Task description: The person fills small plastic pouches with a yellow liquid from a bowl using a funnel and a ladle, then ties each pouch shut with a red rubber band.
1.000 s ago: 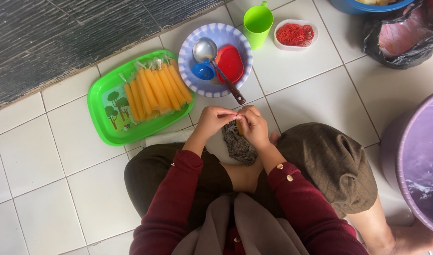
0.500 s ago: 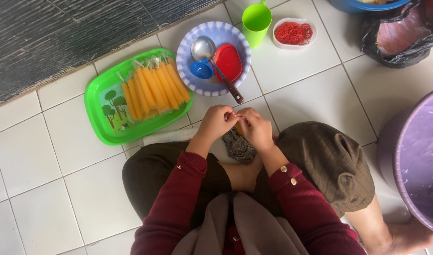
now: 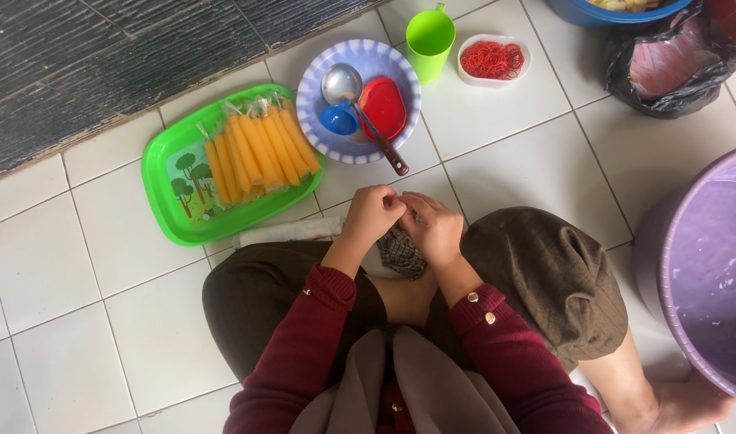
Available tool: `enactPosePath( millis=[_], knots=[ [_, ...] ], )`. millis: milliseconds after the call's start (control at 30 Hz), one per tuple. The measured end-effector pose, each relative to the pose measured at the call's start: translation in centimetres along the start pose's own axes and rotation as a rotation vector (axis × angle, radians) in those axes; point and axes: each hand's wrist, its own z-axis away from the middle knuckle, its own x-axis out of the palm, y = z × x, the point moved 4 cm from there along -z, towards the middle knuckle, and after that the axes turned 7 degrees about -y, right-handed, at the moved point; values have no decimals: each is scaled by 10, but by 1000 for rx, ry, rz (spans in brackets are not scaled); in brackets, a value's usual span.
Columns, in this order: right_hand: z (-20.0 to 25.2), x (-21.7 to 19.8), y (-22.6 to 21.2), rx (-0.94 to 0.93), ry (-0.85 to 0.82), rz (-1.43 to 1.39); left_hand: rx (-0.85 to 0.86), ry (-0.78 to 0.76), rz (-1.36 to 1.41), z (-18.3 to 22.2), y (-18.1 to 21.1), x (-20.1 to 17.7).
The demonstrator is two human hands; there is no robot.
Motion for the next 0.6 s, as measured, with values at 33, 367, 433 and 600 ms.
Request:
enactPosePath(
  millis=[33,367,433,600],
  knots=[
    [0,3,1,-1,2,1,2,1,0,0,2,-1],
    [1,20,26,321,-40,-555,30,-2,-12,2,28,-19],
    [-3,19,26,319,-57,-564,60,-18,-71,-1,38,-31],
    [-6,13,19,286,-92,-543,125,-286,-382,5,52,-36]
  ],
)
